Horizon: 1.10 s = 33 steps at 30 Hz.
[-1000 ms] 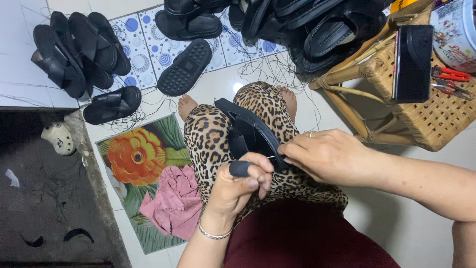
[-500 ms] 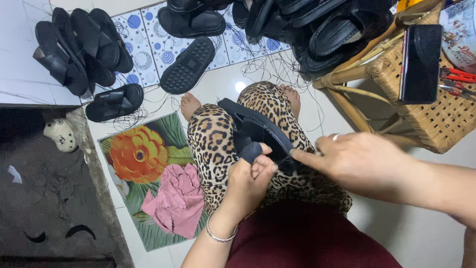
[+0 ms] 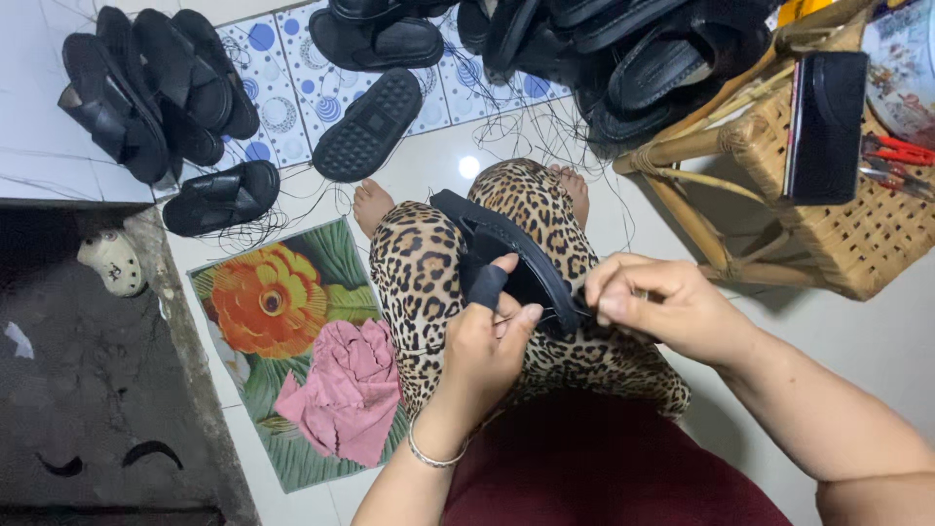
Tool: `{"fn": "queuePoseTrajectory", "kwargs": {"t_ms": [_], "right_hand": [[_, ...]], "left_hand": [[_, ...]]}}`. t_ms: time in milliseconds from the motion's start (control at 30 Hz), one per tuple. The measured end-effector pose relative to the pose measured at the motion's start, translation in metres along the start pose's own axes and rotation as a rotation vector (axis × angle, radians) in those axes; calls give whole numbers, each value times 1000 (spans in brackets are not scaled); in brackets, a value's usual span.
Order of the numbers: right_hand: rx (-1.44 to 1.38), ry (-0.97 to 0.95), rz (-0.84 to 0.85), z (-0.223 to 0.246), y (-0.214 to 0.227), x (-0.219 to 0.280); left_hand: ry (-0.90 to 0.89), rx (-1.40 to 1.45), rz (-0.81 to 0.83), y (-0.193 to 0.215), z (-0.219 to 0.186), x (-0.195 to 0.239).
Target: The person sits on the floor and sews a black slipper using a needle and thread. They repeatedly push the needle through the sole and pull the thread to stitch the slipper, holding it steady with their left hand.
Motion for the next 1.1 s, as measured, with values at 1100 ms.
{"fn": "queuePoseTrajectory", "kwargs": {"t_ms": [1100], "right_hand": [[-109, 136, -379, -9, 4, 50]], "left_hand": [[-26, 237, 70, -47, 39, -23]]}}
Point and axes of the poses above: each hand's wrist, its own x-axis away from the middle knuckle, its own y-axis out of the back of the hand, z = x × y, the point moved 4 cm from there along -x, towards the middle knuckle, and after that the axes turned 15 degrees about z, right-handed, at the moved point
